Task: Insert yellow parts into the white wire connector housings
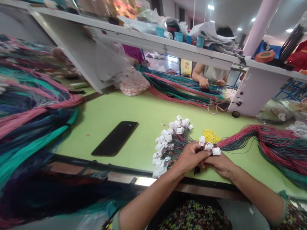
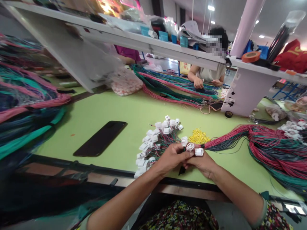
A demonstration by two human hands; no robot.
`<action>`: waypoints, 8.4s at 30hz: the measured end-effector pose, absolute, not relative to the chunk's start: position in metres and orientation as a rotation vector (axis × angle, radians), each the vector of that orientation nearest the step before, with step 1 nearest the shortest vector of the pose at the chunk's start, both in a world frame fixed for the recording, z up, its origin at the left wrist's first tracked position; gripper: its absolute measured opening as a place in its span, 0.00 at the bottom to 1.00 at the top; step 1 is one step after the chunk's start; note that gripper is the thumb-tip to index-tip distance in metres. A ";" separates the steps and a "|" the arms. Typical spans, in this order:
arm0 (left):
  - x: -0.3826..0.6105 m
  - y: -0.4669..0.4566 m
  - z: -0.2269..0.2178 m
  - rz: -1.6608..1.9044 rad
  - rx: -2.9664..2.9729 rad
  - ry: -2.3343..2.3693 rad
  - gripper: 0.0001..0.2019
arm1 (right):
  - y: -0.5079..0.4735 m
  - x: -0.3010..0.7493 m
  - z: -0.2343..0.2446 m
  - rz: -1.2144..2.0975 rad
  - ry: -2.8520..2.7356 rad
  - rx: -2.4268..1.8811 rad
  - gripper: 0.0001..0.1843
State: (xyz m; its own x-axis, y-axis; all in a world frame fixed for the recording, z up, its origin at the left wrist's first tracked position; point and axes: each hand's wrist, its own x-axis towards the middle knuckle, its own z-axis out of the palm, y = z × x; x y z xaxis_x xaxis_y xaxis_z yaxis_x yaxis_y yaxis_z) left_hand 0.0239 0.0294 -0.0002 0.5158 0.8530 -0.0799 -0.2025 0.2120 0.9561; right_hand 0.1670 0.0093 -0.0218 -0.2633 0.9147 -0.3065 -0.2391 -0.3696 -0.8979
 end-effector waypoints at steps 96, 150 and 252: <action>0.020 -0.027 -0.022 1.062 0.760 0.788 0.16 | -0.008 0.203 0.003 0.759 -1.709 -1.143 0.05; 0.013 -0.031 -0.026 1.280 1.315 0.771 0.07 | -0.043 0.217 0.023 0.696 -2.004 -1.082 0.10; 0.023 -0.025 -0.020 1.049 0.600 0.742 0.21 | -0.020 0.192 0.008 0.694 -1.786 -1.116 0.06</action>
